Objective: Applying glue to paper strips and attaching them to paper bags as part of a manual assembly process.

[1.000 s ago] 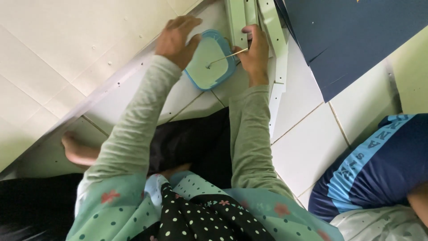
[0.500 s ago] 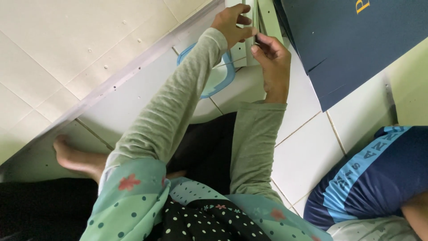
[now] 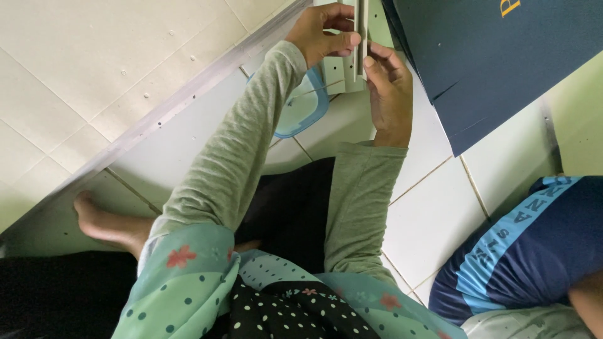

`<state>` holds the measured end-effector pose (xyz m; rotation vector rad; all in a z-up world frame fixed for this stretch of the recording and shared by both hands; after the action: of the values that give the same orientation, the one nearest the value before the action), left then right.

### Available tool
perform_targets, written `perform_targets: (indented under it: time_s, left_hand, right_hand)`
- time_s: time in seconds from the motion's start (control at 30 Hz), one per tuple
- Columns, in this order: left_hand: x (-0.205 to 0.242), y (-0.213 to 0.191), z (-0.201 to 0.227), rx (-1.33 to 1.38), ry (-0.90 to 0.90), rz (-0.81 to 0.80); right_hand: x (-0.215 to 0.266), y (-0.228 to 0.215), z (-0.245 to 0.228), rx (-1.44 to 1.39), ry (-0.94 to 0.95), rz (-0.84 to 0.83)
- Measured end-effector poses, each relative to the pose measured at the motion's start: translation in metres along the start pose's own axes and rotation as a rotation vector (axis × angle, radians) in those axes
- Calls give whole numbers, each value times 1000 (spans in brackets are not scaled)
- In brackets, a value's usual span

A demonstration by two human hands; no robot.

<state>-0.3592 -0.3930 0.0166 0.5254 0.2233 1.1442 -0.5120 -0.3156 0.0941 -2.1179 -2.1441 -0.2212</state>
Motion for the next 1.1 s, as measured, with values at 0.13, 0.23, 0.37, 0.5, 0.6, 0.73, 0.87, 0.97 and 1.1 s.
perform_targets:
  time_s: [0.13, 0.23, 0.37, 0.5, 0.6, 0.73, 0.87, 0.97, 1.1]
  left_hand:
    - [6, 7, 11, -55, 23, 38]
    - [8, 11, 17, -121, 58, 45]
    - [9, 11, 20, -124, 71, 32]
    - [10, 10, 22, -155, 84, 37]
    - [9, 10, 22, -124, 85, 23]
    - [9, 9, 22, -129, 101, -10]
    - [7, 7, 14, -54, -2, -7]
    - [6, 8, 9, -80, -60, 19]
    - [6, 6, 3, -205, -237, 192]
  right_hand:
    - [2, 11, -14, 111, -48, -23]
    - [4, 16, -22, 153, -52, 14]
    - [4, 12, -19, 177, -40, 36]
    - [2, 7, -11, 117, -20, 31]
    - [0, 1, -6, 80, -13, 48]
    - [-1, -2, -1, 32, -6, 48]
    - [-3, -7, 2, -49, 0, 74]
    - [-4, -12, 4, -86, -1, 137]
    - [-3, -18, -1, -118, 24, 298]
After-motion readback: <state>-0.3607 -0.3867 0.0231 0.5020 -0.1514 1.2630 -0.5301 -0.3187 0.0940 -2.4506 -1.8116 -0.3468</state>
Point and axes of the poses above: each hand's wrist, its own x-axis away from the middle knuckle, its own y-axis out of the palm, z = x × y, the point moved 5 cm from there along -x, towards the middle knuckle, and after that the axes turned 4 degrees about x, right-handed, at the moved point
